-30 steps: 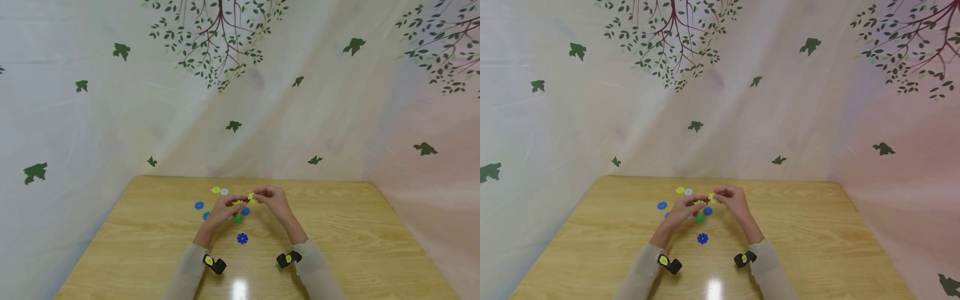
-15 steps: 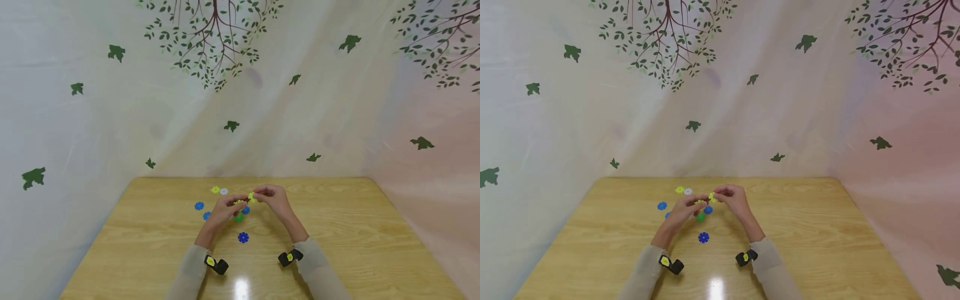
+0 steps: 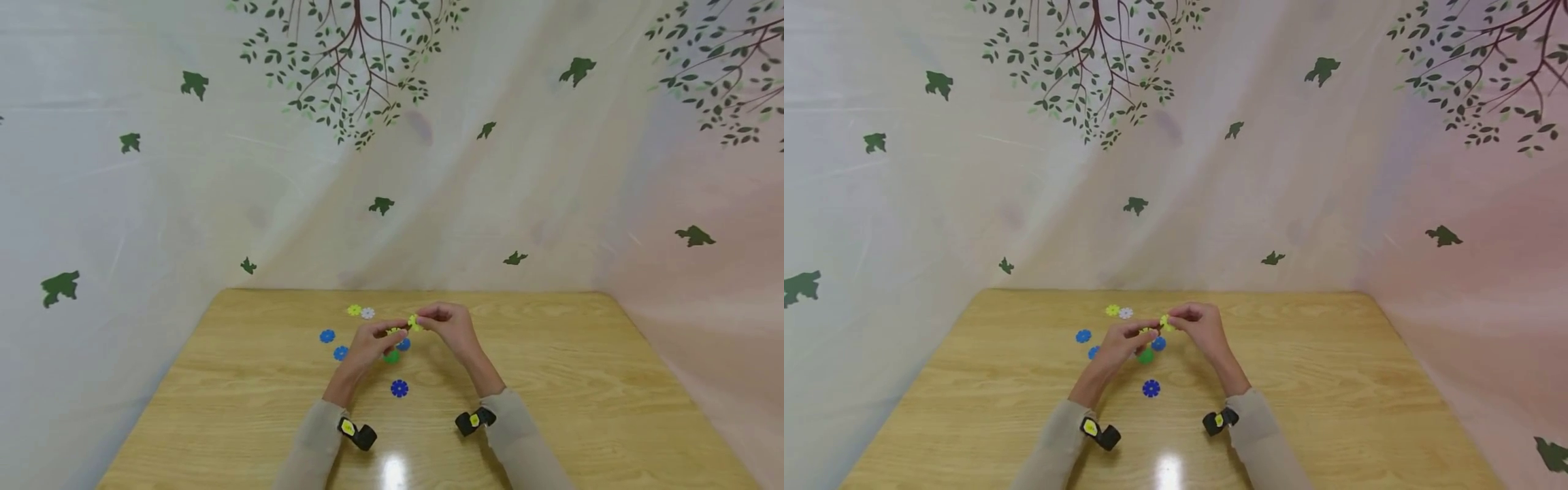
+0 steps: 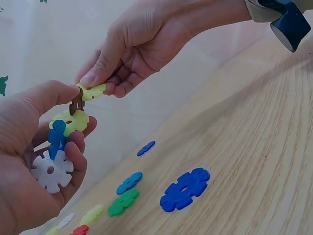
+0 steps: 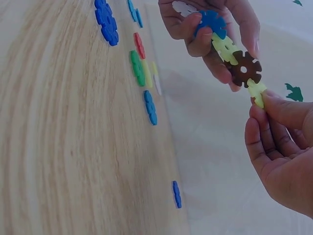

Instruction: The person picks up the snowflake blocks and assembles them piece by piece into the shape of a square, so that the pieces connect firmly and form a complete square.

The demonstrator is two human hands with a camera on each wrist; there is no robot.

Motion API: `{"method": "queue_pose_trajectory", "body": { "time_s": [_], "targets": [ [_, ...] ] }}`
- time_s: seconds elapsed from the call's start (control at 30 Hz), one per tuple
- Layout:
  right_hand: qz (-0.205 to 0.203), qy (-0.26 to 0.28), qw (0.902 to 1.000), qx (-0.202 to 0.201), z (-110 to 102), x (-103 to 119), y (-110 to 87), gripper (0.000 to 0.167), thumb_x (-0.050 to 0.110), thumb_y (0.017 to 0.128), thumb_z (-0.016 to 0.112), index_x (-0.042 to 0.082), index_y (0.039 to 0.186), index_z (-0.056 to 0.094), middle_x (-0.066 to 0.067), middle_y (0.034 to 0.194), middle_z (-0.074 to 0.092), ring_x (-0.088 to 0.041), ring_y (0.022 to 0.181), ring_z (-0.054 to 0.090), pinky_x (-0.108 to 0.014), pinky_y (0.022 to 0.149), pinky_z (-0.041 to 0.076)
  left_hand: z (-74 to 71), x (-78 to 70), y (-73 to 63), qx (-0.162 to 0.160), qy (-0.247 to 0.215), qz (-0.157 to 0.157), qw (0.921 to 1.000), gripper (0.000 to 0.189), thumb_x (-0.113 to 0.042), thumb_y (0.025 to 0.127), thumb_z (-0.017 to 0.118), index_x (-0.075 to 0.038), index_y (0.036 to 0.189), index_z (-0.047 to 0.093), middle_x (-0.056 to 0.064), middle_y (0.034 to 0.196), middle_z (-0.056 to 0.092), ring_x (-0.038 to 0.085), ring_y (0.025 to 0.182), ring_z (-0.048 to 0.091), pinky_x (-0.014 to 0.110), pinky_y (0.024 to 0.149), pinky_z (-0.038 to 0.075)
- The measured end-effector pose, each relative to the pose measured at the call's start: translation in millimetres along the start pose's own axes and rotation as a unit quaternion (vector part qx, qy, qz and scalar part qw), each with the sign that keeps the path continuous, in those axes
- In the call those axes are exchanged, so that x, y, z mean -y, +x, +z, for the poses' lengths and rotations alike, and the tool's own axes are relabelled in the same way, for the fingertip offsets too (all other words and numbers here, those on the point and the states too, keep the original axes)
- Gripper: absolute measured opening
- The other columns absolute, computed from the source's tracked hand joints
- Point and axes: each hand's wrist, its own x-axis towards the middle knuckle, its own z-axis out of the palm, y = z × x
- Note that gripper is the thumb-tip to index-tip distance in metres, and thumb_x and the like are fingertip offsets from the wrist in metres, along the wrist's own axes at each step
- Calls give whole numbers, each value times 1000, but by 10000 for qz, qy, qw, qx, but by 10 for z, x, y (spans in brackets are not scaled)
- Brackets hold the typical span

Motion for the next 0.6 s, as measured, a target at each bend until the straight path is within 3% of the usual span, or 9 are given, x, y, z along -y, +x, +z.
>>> {"method": "queue_pose_trajectory", "body": {
  "time_s": [0.33,0.5,0.6],
  "targets": [
    [178,-67,9997,139,31,39,17,16,7,93,74,-6,103,76,-22,103,76,-17,84,71,-27,78,60,-47,-50,-46,-16,260,160,9995,31,-22,96,72,-8,125,73,-1,76,58,10,60,43,22,57,39],
    [184,-81,9997,123,48,58,21,18,12,93,75,-3,103,77,-19,100,76,-24,86,70,-37,82,60,-107,-108,-54,190,514,272,9981,34,-23,99,69,-11,131,69,5,101,69,15,67,49,25,61,45],
    [165,-81,9997,167,90,78,4,20,13,94,75,-2,106,77,-20,103,76,-27,89,71,-33,80,60,-149,-118,-65,436,494,298,9974,38,-21,100,67,-12,136,65,13,119,69,15,65,48,26,59,44]
  ]
}}
